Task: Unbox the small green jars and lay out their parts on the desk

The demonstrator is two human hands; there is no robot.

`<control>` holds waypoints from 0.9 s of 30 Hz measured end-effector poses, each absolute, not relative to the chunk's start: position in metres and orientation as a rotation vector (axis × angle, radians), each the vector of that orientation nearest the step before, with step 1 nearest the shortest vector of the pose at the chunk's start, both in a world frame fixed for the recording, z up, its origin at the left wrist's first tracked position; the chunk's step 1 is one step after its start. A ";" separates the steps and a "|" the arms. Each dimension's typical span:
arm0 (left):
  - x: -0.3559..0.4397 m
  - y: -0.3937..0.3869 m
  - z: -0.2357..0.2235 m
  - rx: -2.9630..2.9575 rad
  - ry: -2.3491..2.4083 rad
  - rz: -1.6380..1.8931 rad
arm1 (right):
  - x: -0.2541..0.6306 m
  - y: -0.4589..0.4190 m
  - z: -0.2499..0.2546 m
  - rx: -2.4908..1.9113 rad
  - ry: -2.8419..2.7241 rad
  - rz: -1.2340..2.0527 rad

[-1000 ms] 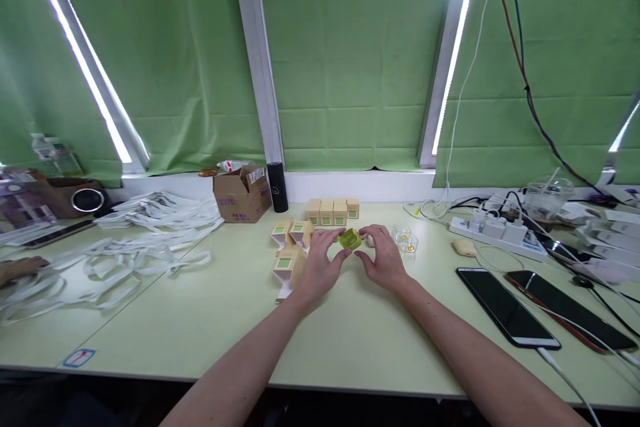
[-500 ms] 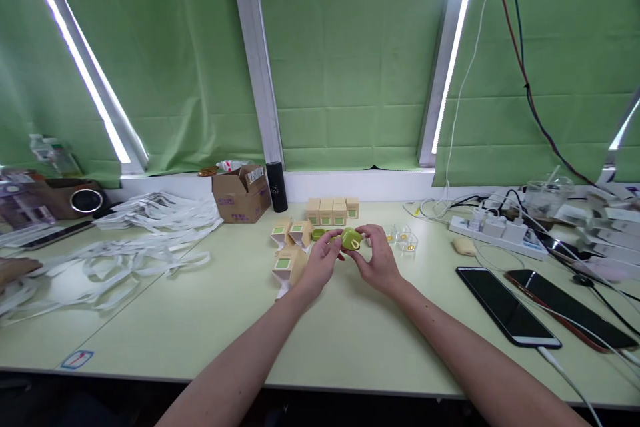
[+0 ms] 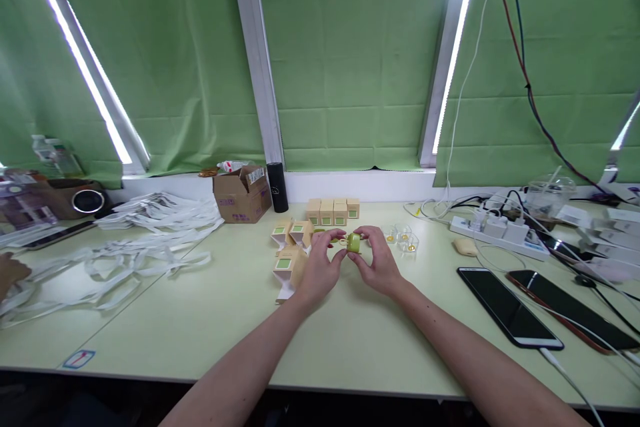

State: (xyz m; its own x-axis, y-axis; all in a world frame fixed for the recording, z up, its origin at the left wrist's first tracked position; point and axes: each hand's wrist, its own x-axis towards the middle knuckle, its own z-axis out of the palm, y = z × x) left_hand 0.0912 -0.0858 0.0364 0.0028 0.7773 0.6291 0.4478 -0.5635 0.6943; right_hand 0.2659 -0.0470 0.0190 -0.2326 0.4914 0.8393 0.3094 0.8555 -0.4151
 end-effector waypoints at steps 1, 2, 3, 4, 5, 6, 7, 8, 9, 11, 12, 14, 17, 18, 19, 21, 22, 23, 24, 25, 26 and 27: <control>0.092 -0.086 0.036 1.992 1.274 1.576 | 0.266 -0.047 0.019 -0.607 -1.840 0.195; 0.092 -0.086 0.036 1.989 1.282 1.571 | 0.266 -0.047 0.018 -0.613 -1.842 0.197; 0.092 -0.087 0.036 1.983 1.295 1.568 | 0.267 -0.047 0.018 -0.618 -1.846 0.199; 0.093 -0.087 0.036 1.972 1.310 1.567 | 0.267 -0.047 0.017 -0.623 -1.850 0.201; 0.093 -0.087 0.037 1.960 1.324 1.568 | 0.267 -0.047 0.017 -0.628 -1.855 0.204; 0.093 -0.088 0.037 1.950 1.337 1.571 | 0.267 -0.047 0.017 -0.629 -1.860 0.208; 0.093 -0.088 0.038 1.948 1.347 1.573 | 0.267 -0.047 0.017 -0.627 -1.863 0.214; 0.093 -0.088 0.038 1.951 1.354 1.575 | 0.268 -0.047 0.017 -0.622 -1.866 0.222; 0.093 -0.088 0.038 1.960 1.360 1.577 | 0.268 -0.047 0.017 -0.615 -1.867 0.233; 0.093 -0.088 0.038 1.980 1.373 1.585 | 0.267 -0.047 0.016 -0.601 -1.868 0.253; 0.093 -0.088 0.038 1.985 1.382 1.592 | 0.267 -0.047 0.016 -0.598 -1.866 0.259; 0.093 -0.087 0.037 1.980 1.398 1.605 | 0.268 -0.046 0.016 -0.596 -1.860 0.262; 0.093 -0.087 0.037 1.964 1.399 1.619 | 0.268 -0.046 0.015 -0.587 -1.863 0.256; 0.093 -0.087 0.037 1.958 1.391 1.627 | 0.268 -0.046 0.015 -0.580 -1.868 0.255; 0.093 -0.087 0.037 1.952 1.383 1.634 | 0.268 -0.046 0.015 -0.572 -1.873 0.254; 0.092 -0.086 0.036 1.938 1.366 1.651 | 0.267 -0.046 0.015 -0.554 -1.881 0.252; 0.092 -0.085 0.036 1.932 1.358 1.658 | 0.267 -0.046 0.014 -0.546 -1.885 0.248; 0.091 -0.084 0.036 1.925 1.350 1.663 | 0.267 -0.046 0.013 -0.539 -1.891 0.243; 0.091 -0.083 0.035 1.917 1.342 1.669 | 0.267 -0.046 0.013 -0.534 -1.895 0.234; 0.090 -0.082 0.035 1.908 1.333 1.674 | 0.267 -0.046 0.012 -0.529 -1.900 0.227; 0.090 -0.082 0.035 1.898 1.323 1.678 | 0.267 -0.046 0.012 -0.526 -1.904 0.221; 0.089 -0.081 0.034 1.887 1.314 1.680 | 0.267 -0.046 0.012 -0.525 -1.907 0.217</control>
State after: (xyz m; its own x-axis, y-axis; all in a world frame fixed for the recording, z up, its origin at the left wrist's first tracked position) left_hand 0.0893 -0.0814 0.0343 -0.0979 0.7692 0.6314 0.4278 -0.5403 0.7246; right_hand 0.2674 -0.0462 0.0120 -0.3093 0.4554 0.8348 0.2561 0.8853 -0.3881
